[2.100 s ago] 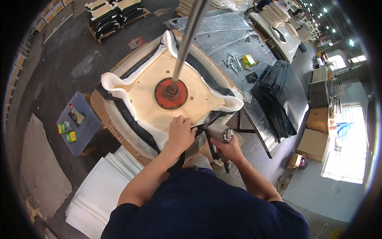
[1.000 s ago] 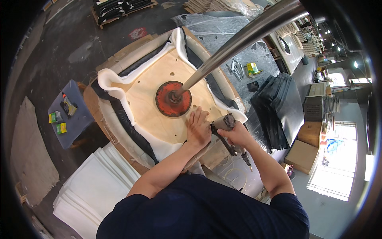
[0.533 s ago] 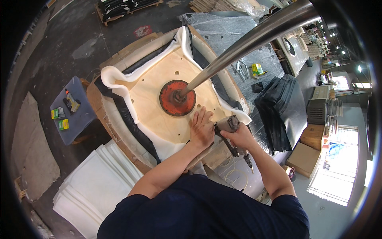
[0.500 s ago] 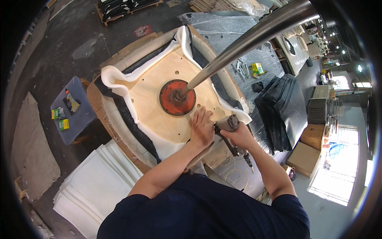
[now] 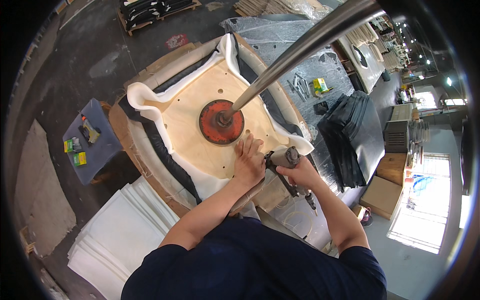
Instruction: The person staples white fabric and black leather onto a chair seat base using a pneumatic staple gun. They flip the seat to inspect the finish, then place a protective sheet over the base and continue stapling the fabric edges.
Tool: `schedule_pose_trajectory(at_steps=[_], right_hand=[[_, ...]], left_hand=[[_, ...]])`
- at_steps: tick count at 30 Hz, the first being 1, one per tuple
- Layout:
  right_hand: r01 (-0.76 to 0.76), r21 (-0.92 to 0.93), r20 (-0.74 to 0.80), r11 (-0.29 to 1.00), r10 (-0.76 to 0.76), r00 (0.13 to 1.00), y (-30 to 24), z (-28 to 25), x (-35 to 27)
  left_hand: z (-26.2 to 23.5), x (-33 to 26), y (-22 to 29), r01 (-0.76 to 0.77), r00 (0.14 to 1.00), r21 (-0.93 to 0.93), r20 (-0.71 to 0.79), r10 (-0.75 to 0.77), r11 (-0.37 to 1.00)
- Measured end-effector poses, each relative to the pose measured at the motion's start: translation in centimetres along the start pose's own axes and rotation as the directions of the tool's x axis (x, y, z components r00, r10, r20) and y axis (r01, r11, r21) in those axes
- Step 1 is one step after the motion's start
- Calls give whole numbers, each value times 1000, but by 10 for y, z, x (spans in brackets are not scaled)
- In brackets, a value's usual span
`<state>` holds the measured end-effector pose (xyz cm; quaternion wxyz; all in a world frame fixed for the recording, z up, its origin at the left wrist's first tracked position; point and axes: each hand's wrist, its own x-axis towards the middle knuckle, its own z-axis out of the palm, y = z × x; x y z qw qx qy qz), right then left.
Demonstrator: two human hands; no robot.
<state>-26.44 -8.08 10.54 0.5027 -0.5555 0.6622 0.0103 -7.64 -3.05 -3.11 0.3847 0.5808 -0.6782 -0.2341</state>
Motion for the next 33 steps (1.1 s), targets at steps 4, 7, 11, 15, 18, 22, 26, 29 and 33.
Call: schedule_pose_trajectory(at_steps=[4, 7, 11, 15, 18, 22, 26, 29, 33], right_hand=[[-32, -36, -4, 999, 32, 999, -2, 5, -1], [-6, -50, -16, 999, 5, 1000, -11, 7, 0], [15, -115, -47, 993, -21, 999, -23, 11, -1], [-26, -108, -48, 994, 21, 999, -22, 5, 4], [11, -13, -25, 1000, -11, 1000, -12, 0, 2], [78, 52, -4, 996, -78, 997, -4, 3, -6], [32, -16, 23, 999, -31, 999, -10, 6, -7], [-3, -61, 0, 998, 3, 1000, -19, 14, -5], [12, -163, -65, 987, -23, 998, -25, 19, -2]], left_hand=[[3, -1, 2, 5, 1000, -25, -29, -6, 1000], [4, -2, 1, -2, 999, -39, -40, 0, 999], [2, -2, -1, -25, 998, -5, -53, 25, 1000], [-9, -2, 2, -3, 997, 63, 81, -2, 998], [-14, -11, 1, -46, 996, 98, 83, 38, 994], [-11, -7, -4, -59, 997, 64, 55, 55, 996], [-7, -9, -4, -32, 999, 27, 34, 31, 999], [-5, -12, -7, -43, 999, 15, 10, 43, 999], [-9, -10, -5, -35, 997, 38, 68, 33, 999]])
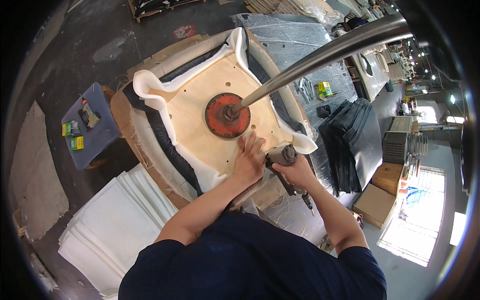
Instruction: The person staples white fabric and black leather onto a chair seat base using a pneumatic staple gun. They flip the seat to inspect the finish, then place a protective sheet over the base and continue stapling the fabric edges.
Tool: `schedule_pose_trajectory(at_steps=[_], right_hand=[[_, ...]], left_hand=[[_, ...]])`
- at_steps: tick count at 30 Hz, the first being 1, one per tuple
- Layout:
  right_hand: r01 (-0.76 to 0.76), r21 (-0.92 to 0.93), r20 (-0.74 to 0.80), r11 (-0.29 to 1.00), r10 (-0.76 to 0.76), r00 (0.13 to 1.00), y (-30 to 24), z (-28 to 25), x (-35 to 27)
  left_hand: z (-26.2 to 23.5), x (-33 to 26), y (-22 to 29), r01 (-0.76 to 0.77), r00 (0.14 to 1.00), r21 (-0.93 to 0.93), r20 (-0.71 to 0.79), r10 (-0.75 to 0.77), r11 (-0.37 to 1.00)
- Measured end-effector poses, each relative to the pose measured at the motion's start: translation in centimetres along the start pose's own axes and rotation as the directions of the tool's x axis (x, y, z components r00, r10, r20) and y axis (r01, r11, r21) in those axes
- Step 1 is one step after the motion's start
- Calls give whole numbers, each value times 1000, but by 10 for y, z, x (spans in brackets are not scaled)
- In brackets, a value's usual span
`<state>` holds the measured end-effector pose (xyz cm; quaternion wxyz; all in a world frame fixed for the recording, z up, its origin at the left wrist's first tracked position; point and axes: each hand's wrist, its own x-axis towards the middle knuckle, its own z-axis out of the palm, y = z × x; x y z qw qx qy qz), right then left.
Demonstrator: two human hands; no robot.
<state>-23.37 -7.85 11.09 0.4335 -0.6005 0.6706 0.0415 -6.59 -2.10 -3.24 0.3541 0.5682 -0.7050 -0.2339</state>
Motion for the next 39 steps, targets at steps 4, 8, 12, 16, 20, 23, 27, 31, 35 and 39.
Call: schedule_pose_trajectory(at_steps=[4, 8, 12, 16, 20, 23, 27, 31, 35, 39], right_hand=[[-39, 7, 48, 999, 39, 998, 5, -6, 0], [16, 190, 88, 982, -33, 996, 10, -3, -10], [6, 147, 87, 989, -19, 996, 10, 4, -13], [-10, 85, 102, 996, 1, 995, 0, 5, -14], [102, -40, -23, 994, -103, 994, 8, 14, -5], [20, -3, 4, 1000, -20, 1000, -4, 12, -4], [17, 124, 46, 992, -23, 999, 2, 7, -13], [2, 157, 64, 988, -12, 998, 6, 16, -20], [-1, 119, 61, 993, -7, 998, -2, 21, -22], [82, 60, -28, 995, -80, 996, -8, 27, -16]], left_hand=[[-10, -7, -3, 5, 1000, 11, 20, -5, 1000], [-13, -9, -6, 7, 1000, 2, 5, -7, 1000], [-11, -11, -7, 24, 1000, -10, 11, -24, 1000], [-5, -12, -6, 46, 999, -25, -8, -46, 999], [-5, -12, -5, 41, 999, -9, 28, -41, 999], [-8, -12, -14, 28, 999, 4, 46, -28, 1000], [-22, -22, -10, 6, 999, 69, 49, -10, 998], [-22, -20, -9, 30, 999, 59, 42, -33, 998], [-21, -21, -8, 38, 999, 42, 7, -38, 998], [-18, -21, -6, 44, 999, 56, -3, -44, 997]])
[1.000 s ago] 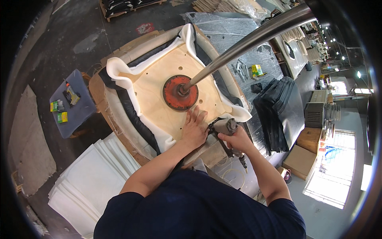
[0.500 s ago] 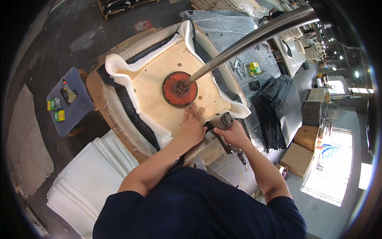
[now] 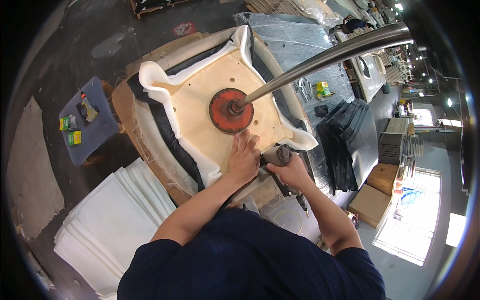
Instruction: The person staples white fabric and black leather onto a chair seat base using a pneumatic staple gun. They flip the seat to inspect the finish, then place a protective sheet over the base and continue stapling the fabric edges.
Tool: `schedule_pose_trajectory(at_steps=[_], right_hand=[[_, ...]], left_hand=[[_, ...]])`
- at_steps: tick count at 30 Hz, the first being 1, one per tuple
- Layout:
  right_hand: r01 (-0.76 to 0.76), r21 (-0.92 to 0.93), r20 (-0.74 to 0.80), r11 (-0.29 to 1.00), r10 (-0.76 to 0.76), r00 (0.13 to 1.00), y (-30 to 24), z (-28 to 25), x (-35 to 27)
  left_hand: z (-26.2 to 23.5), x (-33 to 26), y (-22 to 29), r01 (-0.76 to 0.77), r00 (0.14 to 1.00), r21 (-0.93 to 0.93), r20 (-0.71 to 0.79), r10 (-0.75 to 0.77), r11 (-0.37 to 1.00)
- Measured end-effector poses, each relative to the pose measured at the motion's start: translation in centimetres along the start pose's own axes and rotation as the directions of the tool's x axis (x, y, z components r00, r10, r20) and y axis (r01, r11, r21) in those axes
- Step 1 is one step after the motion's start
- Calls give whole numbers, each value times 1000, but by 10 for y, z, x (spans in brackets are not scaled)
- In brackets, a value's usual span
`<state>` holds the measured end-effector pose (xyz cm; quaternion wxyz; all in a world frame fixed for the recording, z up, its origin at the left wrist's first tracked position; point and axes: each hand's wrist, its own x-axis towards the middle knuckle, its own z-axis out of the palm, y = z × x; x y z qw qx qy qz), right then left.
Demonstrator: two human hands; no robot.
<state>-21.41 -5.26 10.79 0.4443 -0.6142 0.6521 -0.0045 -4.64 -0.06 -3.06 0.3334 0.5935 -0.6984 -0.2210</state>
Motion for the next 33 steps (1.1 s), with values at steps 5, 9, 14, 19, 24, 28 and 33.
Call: schedule_pose_trajectory(at_steps=[5, 9, 14, 19, 24, 28, 33], right_hand=[[-68, -2, 46, 998, 68, 997, -11, -6, 0], [-29, 100, 73, 995, 22, 997, 7, -11, -7], [-37, 63, 90, 997, 31, 995, 6, -7, -10], [-90, -54, 92, 994, 95, 991, -1, -2, -6], [-78, -36, 47, 996, 80, 996, -19, 1, -3], [-67, -21, 58, 998, 68, 996, -10, 1, -3], [-48, 94, 91, 994, 40, 995, -4, -5, -15]], left_hand=[[-6, 0, -10, -45, 999, 41, 19, 44, 998], [-13, 1, -11, -97, 994, 37, 44, 95, 995], [-14, 2, -9, -85, 996, 59, 40, 83, 995], [-8, 0, -9, -78, 997, 23, -11, 78, 997], [-3, 1, -12, -78, 996, 60, -33, 80, 995], [-11, 4, -15, -108, 993, 49, 54, 105, 993], [-17, 4, -15, -116, 990, 29, 80, 114, 993]])
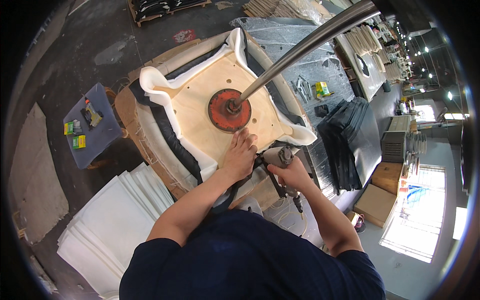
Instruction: The person staples white fabric and black leather onto a chair seat base using a pneumatic staple gun. They flip the seat to inspect the finish, then place a protective sheet over the base and continue stapling the fabric edges.
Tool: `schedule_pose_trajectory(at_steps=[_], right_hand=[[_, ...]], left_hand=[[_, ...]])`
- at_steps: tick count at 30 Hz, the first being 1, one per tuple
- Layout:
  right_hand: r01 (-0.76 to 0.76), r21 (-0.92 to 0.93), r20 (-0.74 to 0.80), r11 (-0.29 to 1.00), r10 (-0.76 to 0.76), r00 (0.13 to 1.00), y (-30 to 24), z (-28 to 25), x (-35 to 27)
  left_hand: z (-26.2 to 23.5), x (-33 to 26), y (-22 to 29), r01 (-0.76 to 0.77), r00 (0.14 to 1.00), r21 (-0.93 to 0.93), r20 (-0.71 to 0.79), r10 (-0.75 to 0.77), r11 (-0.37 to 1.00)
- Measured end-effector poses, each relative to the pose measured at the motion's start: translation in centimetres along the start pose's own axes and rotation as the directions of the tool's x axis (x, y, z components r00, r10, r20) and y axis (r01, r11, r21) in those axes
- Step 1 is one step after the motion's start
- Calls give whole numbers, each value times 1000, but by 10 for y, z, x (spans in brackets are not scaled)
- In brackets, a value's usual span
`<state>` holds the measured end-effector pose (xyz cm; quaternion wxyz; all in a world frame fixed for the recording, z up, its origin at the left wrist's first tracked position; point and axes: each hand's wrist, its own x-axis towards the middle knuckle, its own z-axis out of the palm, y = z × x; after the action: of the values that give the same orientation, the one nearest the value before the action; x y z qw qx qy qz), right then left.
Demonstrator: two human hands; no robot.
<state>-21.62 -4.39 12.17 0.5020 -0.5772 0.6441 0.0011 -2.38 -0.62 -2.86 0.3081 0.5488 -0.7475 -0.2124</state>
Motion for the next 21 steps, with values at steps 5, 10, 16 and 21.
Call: schedule_pose_trajectory(at_steps=[5, 10, 16, 21], right_hand=[[-17, -58, 5, 998, 17, 1000, 8, 1, 2], [-84, -140, -1, 987, 85, 996, -9, 5, 4], [22, -79, -16, 997, -24, 1000, -4, 9, 16], [-22, -82, -29, 996, 19, 999, -11, 6, 8]], left_hand=[[3, 2, 5, 6, 999, -37, -46, -8, 999], [6, 2, 5, 37, 996, -56, -84, -41, 998], [6, 4, 4, 19, 996, -51, -90, -23, 999], [-6, 8, -13, 39, 999, -185, 21, -36, 982]])
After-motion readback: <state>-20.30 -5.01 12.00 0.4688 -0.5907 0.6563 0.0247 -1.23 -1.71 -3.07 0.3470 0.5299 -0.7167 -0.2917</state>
